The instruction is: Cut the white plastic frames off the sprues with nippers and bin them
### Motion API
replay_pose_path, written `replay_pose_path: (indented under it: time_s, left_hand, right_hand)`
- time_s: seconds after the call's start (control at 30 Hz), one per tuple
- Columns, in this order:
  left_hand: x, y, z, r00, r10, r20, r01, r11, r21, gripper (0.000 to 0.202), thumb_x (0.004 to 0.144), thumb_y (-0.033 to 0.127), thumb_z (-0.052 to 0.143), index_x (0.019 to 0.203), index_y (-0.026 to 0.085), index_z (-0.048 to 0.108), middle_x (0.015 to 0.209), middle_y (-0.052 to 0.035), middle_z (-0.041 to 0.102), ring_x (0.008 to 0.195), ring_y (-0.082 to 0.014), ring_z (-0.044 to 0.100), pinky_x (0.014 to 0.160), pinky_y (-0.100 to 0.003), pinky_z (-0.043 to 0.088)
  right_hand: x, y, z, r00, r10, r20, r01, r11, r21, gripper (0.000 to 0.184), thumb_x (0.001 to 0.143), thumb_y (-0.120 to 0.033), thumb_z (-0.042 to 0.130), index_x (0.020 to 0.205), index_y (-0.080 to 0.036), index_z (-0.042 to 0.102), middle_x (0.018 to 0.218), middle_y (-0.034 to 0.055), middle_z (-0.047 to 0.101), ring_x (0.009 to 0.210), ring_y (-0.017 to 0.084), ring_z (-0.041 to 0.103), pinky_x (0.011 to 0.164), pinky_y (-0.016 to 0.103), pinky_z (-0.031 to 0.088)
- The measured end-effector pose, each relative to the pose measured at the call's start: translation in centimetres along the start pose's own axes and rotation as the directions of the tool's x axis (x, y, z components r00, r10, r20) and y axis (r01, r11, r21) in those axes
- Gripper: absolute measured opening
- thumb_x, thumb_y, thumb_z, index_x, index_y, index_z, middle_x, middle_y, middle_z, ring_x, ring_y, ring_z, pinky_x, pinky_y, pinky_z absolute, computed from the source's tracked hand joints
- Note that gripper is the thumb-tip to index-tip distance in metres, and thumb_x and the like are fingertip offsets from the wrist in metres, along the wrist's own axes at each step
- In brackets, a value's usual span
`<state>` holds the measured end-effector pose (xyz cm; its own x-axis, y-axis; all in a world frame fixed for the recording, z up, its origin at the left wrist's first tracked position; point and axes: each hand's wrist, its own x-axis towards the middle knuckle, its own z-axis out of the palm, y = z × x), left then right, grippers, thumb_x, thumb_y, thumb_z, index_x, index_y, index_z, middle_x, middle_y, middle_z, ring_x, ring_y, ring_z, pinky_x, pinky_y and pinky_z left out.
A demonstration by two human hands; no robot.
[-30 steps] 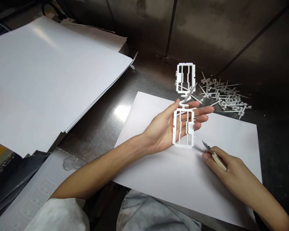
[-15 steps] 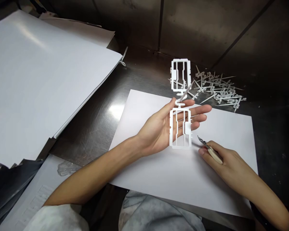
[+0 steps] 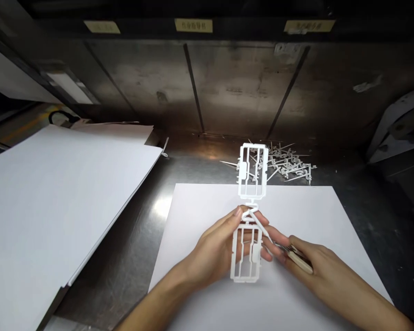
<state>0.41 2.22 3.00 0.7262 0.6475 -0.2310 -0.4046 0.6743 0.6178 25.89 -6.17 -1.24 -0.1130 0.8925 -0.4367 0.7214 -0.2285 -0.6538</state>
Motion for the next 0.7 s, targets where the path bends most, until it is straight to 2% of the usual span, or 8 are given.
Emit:
replay_pose_path:
  time_s: [0.17,0.27,0.37,0.43,0.5,0.6,0.7]
  left_hand:
    - [-0.1,0.0,-0.3,0.995,-0.059,0.085,0.064,0.997,-0.053,0.053,0.116,0.045,0.031,0.113,0.016,0.074,0.113,-0.0233,0.08,0.095,-0.0262,0.079,0.087,-0.036,0.058]
    - [-0.1,-0.1,-0.1,0.994,-0.064,0.088,0.073,0.992,-0.103,0.047,0.113,0.049,0.043,0.112,0.015,0.075,0.112,-0.0228,0.08,0.095,-0.0265,0.078,0.089,-0.035,0.057]
    - [-0.1,0.0,0.2,0.991,-0.114,0.068,0.123,0.981,-0.147,0.049,0.108,0.055,0.055,0.108,0.011,0.078,0.106,-0.0206,0.078,0.09,-0.0245,0.075,0.085,-0.032,0.056]
    - [0.1,0.0,0.2,0.988,-0.154,0.025,0.155,0.971,-0.183,0.055,0.107,0.059,0.056,0.104,0.008,0.079,0.097,-0.0181,0.074,0.082,-0.0214,0.071,0.079,-0.028,0.054]
    - [0.4,0.2,0.0,0.983,-0.179,-0.043,0.162,0.953,-0.255,0.056,0.109,0.057,0.053,0.095,0.008,0.077,0.084,-0.0115,0.065,0.071,-0.0158,0.063,0.07,-0.024,0.05]
    - [1.0,0.7,-0.8,0.965,-0.206,-0.161,0.14,0.926,-0.35,0.051,0.112,0.048,0.046,0.083,0.011,0.067,0.073,-0.0003,0.044,0.056,-0.0093,0.04,0.054,-0.02,0.036]
    - [1.4,1.2,-1.8,0.947,-0.2,-0.252,0.102,0.93,-0.354,0.042,0.11,0.035,0.039,0.082,0.013,0.061,0.075,0.0017,0.036,0.055,-0.0097,0.033,0.049,-0.02,0.029]
  right_hand:
    - [0.1,0.5,0.4,0.999,0.015,0.033,-0.016,0.999,0.029,0.034,0.111,-0.051,0.052,0.09,-0.025,0.061,0.081,0.0028,0.07,0.074,0.027,0.067,0.062,0.03,0.044]
    - [0.1,1.0,0.7,0.997,0.031,0.076,-0.033,0.999,0.026,0.035,0.114,-0.051,0.048,0.092,-0.025,0.057,0.086,0.0022,0.07,0.077,0.027,0.066,0.065,0.031,0.042]
    - [0.1,1.4,0.9,0.993,0.049,0.103,-0.049,0.999,0.003,0.038,0.116,-0.053,0.041,0.094,-0.026,0.054,0.089,0.0007,0.069,0.081,0.026,0.065,0.071,0.033,0.042]
    - [0.0,1.4,0.9,0.993,0.058,0.098,-0.058,0.998,-0.009,0.04,0.116,-0.058,0.042,0.095,-0.026,0.054,0.091,0.0002,0.069,0.082,0.026,0.065,0.073,0.034,0.043]
    - [0.0,1.2,0.8,0.994,0.068,0.085,-0.066,0.998,-0.025,0.042,0.115,-0.061,0.043,0.096,-0.026,0.055,0.09,-0.0004,0.068,0.081,0.025,0.064,0.073,0.034,0.043]
    - [-0.1,0.7,0.6,0.994,0.081,0.076,-0.076,0.995,-0.065,0.043,0.114,-0.062,0.042,0.093,-0.026,0.053,0.084,-0.0018,0.065,0.077,0.024,0.062,0.071,0.034,0.041]
    - [-0.2,0.5,0.4,0.992,0.094,0.08,-0.086,0.992,-0.093,0.044,0.113,-0.064,0.042,0.091,-0.026,0.05,0.082,-0.0022,0.062,0.075,0.024,0.059,0.07,0.035,0.04]
